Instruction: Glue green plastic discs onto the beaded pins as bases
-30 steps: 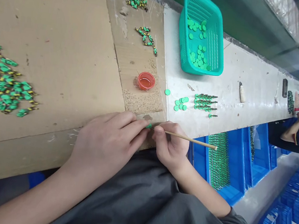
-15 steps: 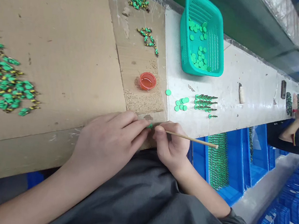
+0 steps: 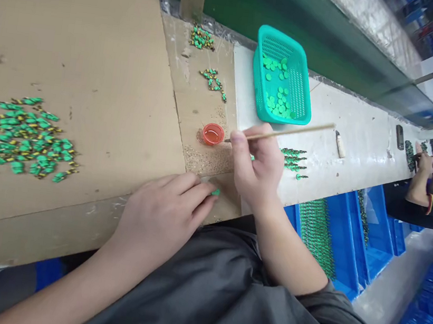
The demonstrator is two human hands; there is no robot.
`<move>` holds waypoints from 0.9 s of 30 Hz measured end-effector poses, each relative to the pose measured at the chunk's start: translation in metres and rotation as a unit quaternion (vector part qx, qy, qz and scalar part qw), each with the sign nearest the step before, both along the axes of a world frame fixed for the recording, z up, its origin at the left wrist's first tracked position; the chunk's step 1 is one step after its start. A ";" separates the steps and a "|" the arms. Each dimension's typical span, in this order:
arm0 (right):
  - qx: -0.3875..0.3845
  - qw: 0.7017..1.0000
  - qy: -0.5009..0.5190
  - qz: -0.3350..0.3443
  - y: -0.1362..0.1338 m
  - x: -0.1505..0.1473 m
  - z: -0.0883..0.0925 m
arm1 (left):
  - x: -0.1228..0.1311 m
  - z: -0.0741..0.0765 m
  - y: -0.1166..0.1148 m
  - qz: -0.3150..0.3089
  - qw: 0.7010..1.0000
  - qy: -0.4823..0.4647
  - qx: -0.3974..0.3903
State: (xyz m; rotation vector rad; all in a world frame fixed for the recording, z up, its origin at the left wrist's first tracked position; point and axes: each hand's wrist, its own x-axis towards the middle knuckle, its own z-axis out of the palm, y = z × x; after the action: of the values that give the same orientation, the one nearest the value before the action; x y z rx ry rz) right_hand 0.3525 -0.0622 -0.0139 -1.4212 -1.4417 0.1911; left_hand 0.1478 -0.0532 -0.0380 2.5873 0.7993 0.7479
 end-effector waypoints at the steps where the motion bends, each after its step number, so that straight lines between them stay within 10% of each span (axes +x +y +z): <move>1: 0.003 1.000 -0.016 0.007 0.010 0.002 0.000 | 0.000 0.000 0.000 0.000 1.000 -0.002 0.004; 27: 0.023 0.996 -0.079 0.021 0.026 0.003 -0.004 | 0.000 0.000 0.000 -0.001 1.000 0.000 -0.013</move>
State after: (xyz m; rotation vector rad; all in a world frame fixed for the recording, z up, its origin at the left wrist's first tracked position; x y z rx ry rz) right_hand 0.3559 -0.0366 -0.0176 -1.3941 -1.5957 0.0736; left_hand 0.1480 -0.0531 -0.0385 2.5639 0.8007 0.7325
